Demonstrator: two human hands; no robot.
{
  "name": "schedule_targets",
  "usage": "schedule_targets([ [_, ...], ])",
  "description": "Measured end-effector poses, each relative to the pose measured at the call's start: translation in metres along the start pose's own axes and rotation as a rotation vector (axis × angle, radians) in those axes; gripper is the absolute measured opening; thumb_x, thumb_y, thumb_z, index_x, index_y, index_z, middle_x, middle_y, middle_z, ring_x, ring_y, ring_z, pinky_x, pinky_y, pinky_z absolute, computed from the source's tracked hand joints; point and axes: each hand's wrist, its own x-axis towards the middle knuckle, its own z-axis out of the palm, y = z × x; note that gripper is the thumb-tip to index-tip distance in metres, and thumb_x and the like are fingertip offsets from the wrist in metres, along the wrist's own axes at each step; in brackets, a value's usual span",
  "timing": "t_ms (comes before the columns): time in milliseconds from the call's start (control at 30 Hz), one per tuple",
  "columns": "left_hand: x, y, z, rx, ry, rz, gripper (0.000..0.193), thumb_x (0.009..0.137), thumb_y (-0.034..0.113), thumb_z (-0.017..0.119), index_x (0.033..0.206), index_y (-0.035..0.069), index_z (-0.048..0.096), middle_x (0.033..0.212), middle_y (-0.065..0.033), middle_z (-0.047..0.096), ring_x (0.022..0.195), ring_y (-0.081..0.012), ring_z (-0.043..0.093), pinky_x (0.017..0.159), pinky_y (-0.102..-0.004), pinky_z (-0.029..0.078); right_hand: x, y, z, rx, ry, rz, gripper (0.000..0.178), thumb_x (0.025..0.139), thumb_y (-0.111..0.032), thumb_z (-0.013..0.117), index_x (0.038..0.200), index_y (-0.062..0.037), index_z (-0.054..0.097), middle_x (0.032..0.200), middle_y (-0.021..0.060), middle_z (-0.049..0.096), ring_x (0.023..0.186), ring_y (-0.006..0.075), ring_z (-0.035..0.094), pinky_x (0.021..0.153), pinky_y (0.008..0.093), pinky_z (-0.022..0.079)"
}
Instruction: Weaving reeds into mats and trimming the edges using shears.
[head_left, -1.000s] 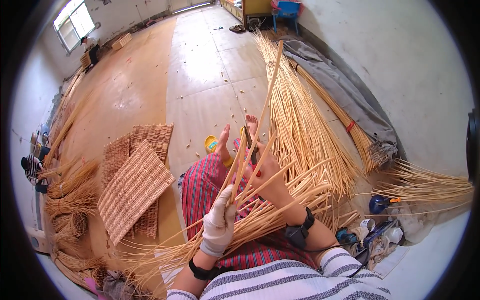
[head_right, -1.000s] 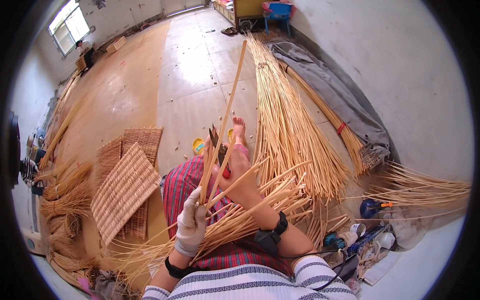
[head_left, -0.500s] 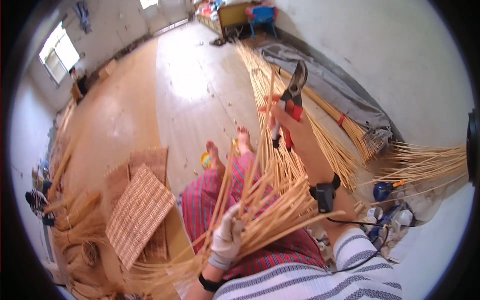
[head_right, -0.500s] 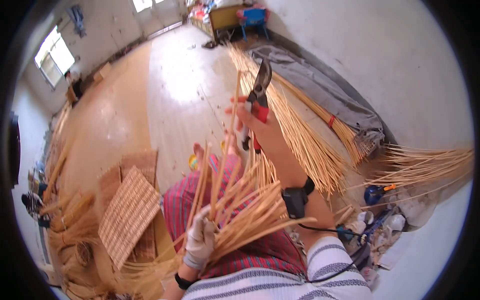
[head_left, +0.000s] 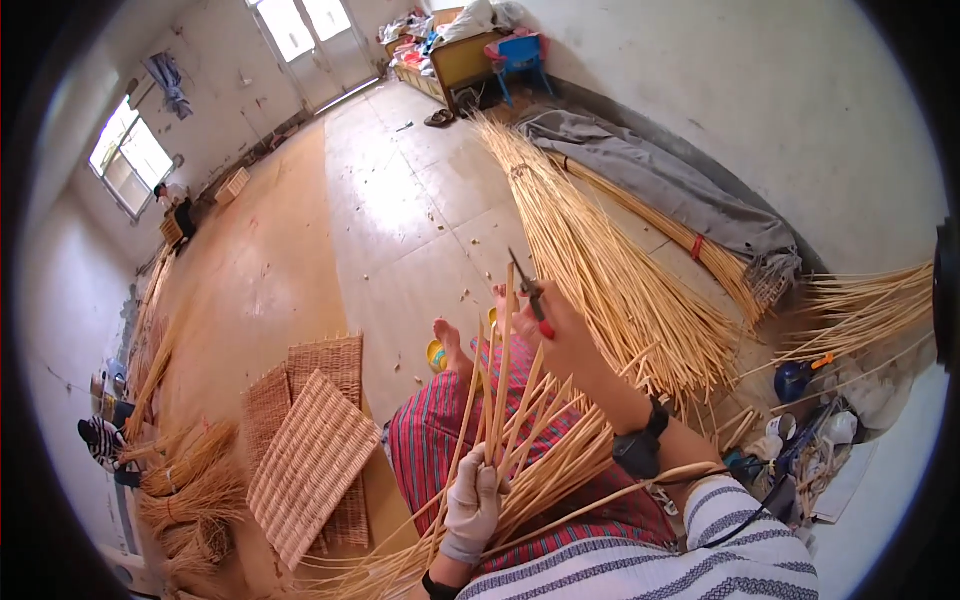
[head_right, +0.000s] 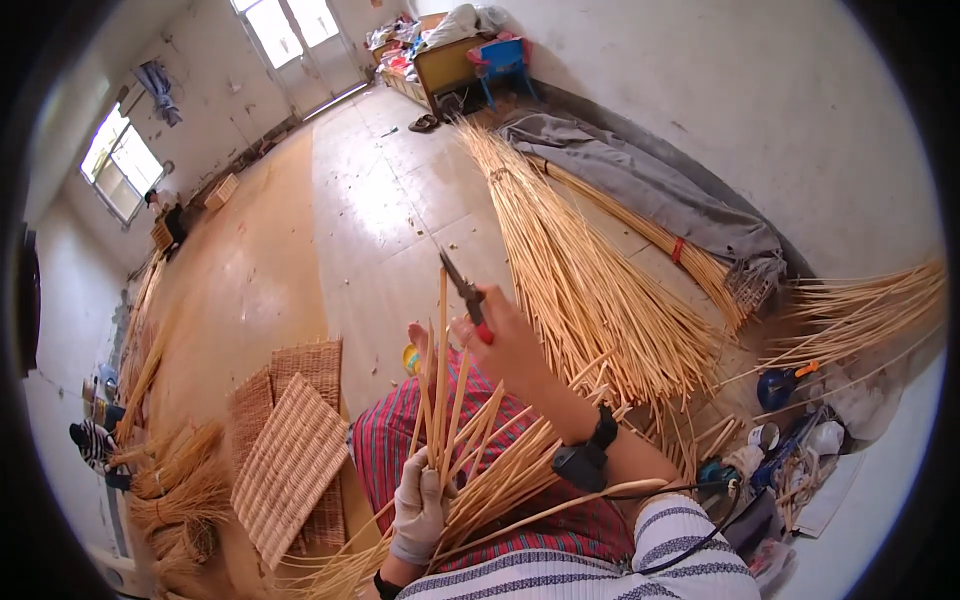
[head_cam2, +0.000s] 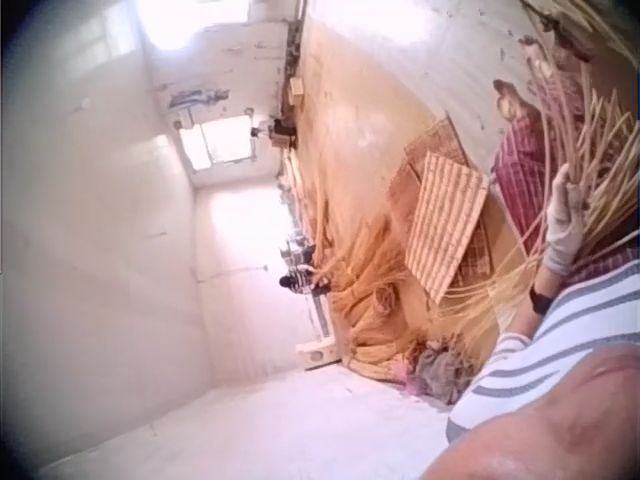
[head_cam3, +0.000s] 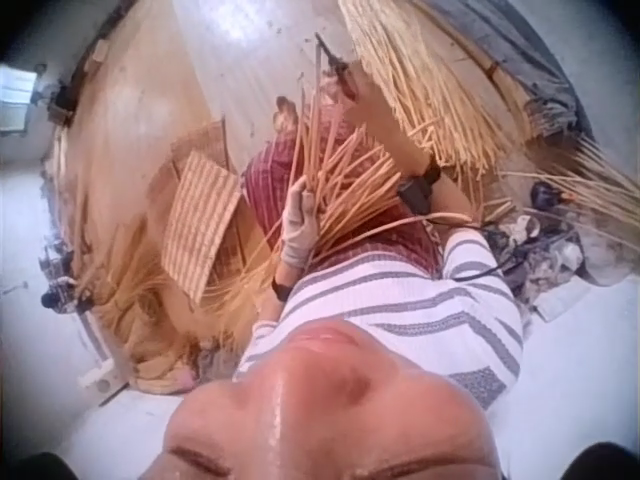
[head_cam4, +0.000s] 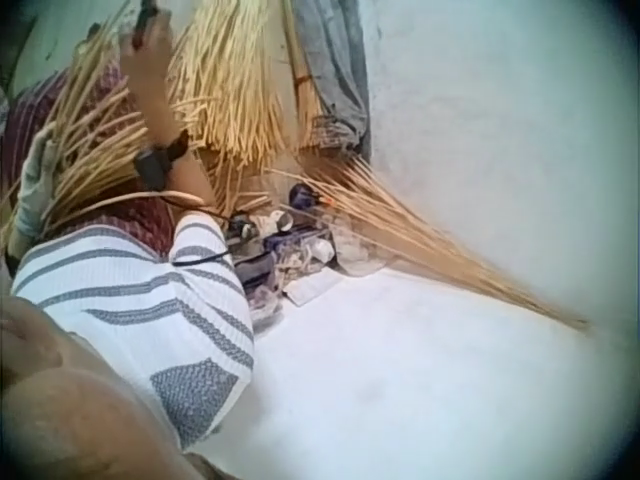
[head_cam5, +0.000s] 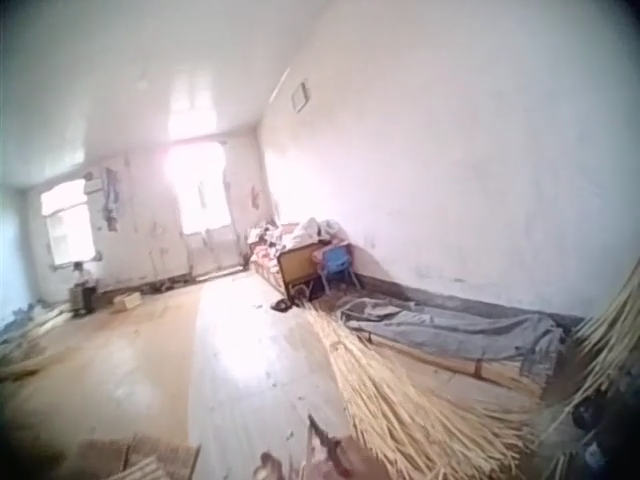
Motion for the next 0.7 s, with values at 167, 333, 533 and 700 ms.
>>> schedule_targets([
  [167, 0.004, 0.004, 0.003, 0.075, 0.019, 0.037, 0.038, 0.108, 0.017, 0.048, 0.141, -0.001, 0.047, 0.087, -0.0013, 0.06, 0.072, -0.0062, 0.055, 0.066, -0.0227, 0.049, -0.004, -0.004, 0.016, -0.128, 0.11, -0.198, 0.05, 0.094, -0.029, 0.068, 0.132, -0.0056, 0.046, 0.095, 0.0179, 0.062, 0.085, 0.0401, 0.062, 0.075, 0.0459, 0.05],
  [333, 0.012, -0.012, 0.003, 0.297, 0.036, 0.272, 0.038, 0.107, 0.013, 0.047, 0.142, -0.001, 0.046, 0.096, -0.0047, 0.052, 0.073, -0.0103, 0.052, 0.061, -0.0265, 0.048, -0.014, 0.013, 0.025, -0.122, 0.146, 0.08, 0.029, 0.097, -0.03, 0.062, 0.111, -0.0044, 0.062, 0.085, 0.0158, 0.066, 0.076, 0.0345, 0.067, 0.067, 0.0429, 0.052],
  [533, 0.044, -0.03, -0.006, -0.041, 0.122, -0.042, 0.037, 0.109, 0.03, 0.046, 0.136, 0.006, 0.052, 0.07, 0.0007, 0.056, 0.047, -0.0022, 0.039, 0.044, -0.0183, 0.032, -0.029, 0.002, -0.014, 0.823, 0.032, 0.349, 0.026, 0.096, -0.028, 0.065, 0.084, -0.0046, 0.063, 0.065, 0.0009, 0.059, 0.054, 0.0103, 0.058, 0.053, 0.0264, 0.047],
  [700, 0.05, -0.042, 0.002, 0.044, 0.106, -0.072, 0.035, 0.108, 0.027, 0.05, 0.136, 0.006, 0.052, 0.074, 0.0016, 0.058, 0.052, -0.0018, 0.043, 0.046, -0.018, 0.035, -0.05, -0.011, -0.036, 0.941, -0.012, 0.422, 0.022, 0.096, -0.026, 0.065, 0.086, -0.0071, 0.064, 0.065, -0.0002, 0.06, 0.053, 0.0107, 0.059, 0.054, 0.0244, 0.048],
])
